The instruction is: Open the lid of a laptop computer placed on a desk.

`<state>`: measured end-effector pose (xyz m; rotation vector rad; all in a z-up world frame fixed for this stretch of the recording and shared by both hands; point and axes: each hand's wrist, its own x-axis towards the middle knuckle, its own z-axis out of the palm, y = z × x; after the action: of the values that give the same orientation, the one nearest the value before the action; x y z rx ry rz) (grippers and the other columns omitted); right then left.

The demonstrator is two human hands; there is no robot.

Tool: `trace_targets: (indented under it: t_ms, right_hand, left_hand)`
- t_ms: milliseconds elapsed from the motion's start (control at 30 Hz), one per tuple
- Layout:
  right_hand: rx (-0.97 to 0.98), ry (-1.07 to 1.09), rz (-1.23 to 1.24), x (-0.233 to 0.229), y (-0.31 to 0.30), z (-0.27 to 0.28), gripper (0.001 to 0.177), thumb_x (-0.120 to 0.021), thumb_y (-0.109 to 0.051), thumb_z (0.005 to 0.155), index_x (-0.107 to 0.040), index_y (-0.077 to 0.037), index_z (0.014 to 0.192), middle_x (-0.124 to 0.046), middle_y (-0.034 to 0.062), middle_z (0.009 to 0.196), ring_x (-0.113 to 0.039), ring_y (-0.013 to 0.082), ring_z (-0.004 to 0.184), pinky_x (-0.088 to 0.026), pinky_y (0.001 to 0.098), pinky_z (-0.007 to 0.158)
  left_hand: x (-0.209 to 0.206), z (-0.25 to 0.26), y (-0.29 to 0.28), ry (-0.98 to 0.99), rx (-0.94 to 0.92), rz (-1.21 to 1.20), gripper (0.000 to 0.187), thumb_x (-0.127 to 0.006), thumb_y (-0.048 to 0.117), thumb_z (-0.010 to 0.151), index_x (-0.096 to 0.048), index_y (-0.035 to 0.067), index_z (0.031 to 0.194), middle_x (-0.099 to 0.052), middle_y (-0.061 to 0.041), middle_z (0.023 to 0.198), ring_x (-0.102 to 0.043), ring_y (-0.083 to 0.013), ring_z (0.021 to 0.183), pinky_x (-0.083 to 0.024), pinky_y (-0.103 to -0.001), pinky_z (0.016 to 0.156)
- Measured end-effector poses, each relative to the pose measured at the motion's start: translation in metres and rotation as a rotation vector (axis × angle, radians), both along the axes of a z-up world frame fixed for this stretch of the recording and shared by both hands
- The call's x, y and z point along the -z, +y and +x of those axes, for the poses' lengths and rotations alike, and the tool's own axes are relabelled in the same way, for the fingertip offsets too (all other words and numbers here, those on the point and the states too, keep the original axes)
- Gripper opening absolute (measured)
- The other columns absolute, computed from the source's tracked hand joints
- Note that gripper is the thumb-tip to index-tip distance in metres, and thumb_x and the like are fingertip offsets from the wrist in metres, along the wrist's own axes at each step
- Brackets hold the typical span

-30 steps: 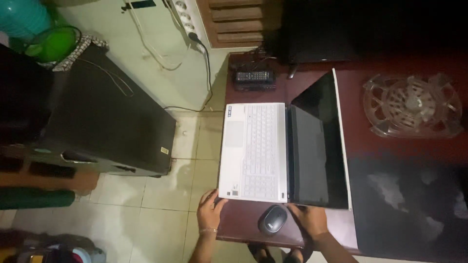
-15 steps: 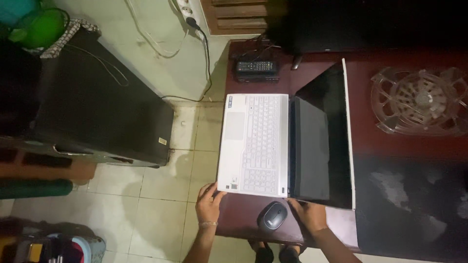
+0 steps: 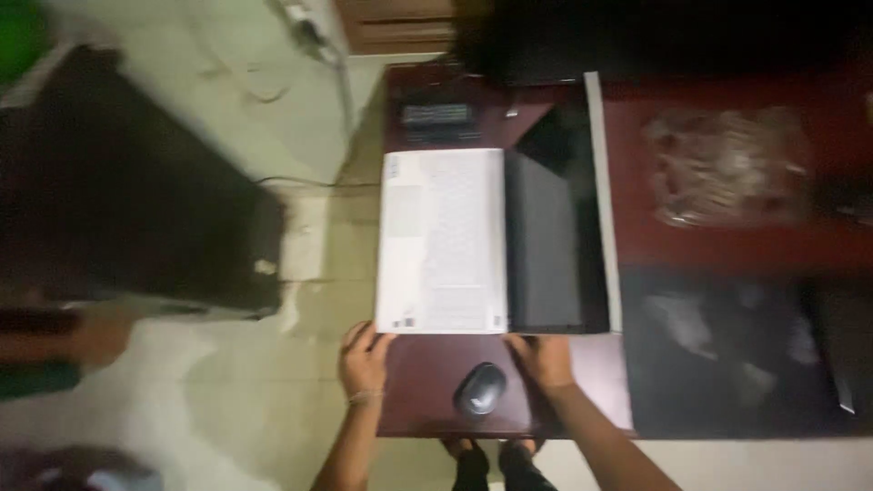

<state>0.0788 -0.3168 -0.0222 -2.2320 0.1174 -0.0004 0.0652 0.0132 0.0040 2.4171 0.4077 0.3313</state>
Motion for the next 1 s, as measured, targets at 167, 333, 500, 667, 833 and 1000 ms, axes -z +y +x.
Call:
trace_targets:
  t_ms: [167,333,500,667,833,1000]
  right_hand:
    - [0.004,-0.137,-0.122,-0.027,0.002,-0.002,0.037,-0.086,-0.03,0.074,-0.075,-0.004,0.097,-0.073,0.0199,0.099,-0.066,0.0413,0.095,-0.052,0.0485,0.083]
    - [0.0,-0.05,-0.16,-0.037,0.004,0.002,0.041,-0.089,-0.032,0.074,-0.075,-0.005,0.102,-0.072,0.0212,0.107,-0.064,0.0445,0.102,-0.049,0.0511,0.089]
    - [0.036,0.005,-0.004,-0.056,-0.01,-0.021,0.043,-0.079,-0.02,0.079,-0.068,-0.002,0.116,-0.067,0.0223,0.114,-0.062,0.0438,0.107,-0.053,0.0469,0.09]
    - [0.156,-0.119,-0.101,-0.043,-0.097,-0.099,0.02,-0.068,-0.018,0.091,-0.075,-0.007,0.106,-0.073,0.0163,0.109,-0.069,0.035,0.103,-0.055,0.0428,0.09]
    - [0.312,-0.229,-0.285,-0.029,-0.206,-0.162,0.026,-0.057,-0.021,0.101,-0.069,-0.004,0.116,-0.07,0.0153,0.123,-0.065,0.0332,0.118,-0.05,0.042,0.103]
    - [0.271,-0.105,-0.556,-0.028,-0.269,-0.119,0.069,-0.06,-0.037,0.093,-0.04,-0.002,0.15,-0.036,0.0224,0.158,-0.033,0.0427,0.145,-0.032,0.0579,0.114]
  left_hand:
    - [0.011,-0.002,0.0,-0.024,0.049,0.022,0.037,-0.085,0.03,0.08,-0.078,0.01,0.111,-0.073,-0.008,0.121,-0.07,-0.0263,0.108,-0.056,-0.037,0.092]
    - [-0.012,0.0,-0.007,0.082,-0.016,0.054,0.037,-0.083,0.03,0.082,-0.078,0.011,0.113,-0.074,-0.006,0.123,-0.071,-0.0268,0.102,-0.057,-0.038,0.087]
    - [-0.022,-0.013,-0.014,0.2,0.027,0.199,0.05,-0.079,0.025,0.087,-0.068,0.008,0.132,-0.069,-0.011,0.131,-0.066,-0.0321,0.112,-0.054,-0.041,0.094]
    - [-0.046,-0.073,-0.087,-0.257,0.153,-0.173,0.04,-0.073,0.013,0.09,-0.064,0.002,0.127,-0.065,-0.017,0.133,-0.06,-0.0336,0.122,-0.047,-0.044,0.105]
    - [-0.061,-0.13,-0.192,-0.098,0.636,-0.347,0.05,-0.079,0.006,0.077,-0.065,0.006,0.126,-0.063,-0.015,0.135,-0.057,-0.0326,0.13,-0.042,-0.043,0.109]
    - [-0.093,-0.113,-0.305,0.203,0.97,-0.215,0.069,-0.073,0.014,0.087,-0.043,0.008,0.149,-0.036,-0.017,0.158,-0.025,-0.0397,0.15,-0.022,-0.052,0.122]
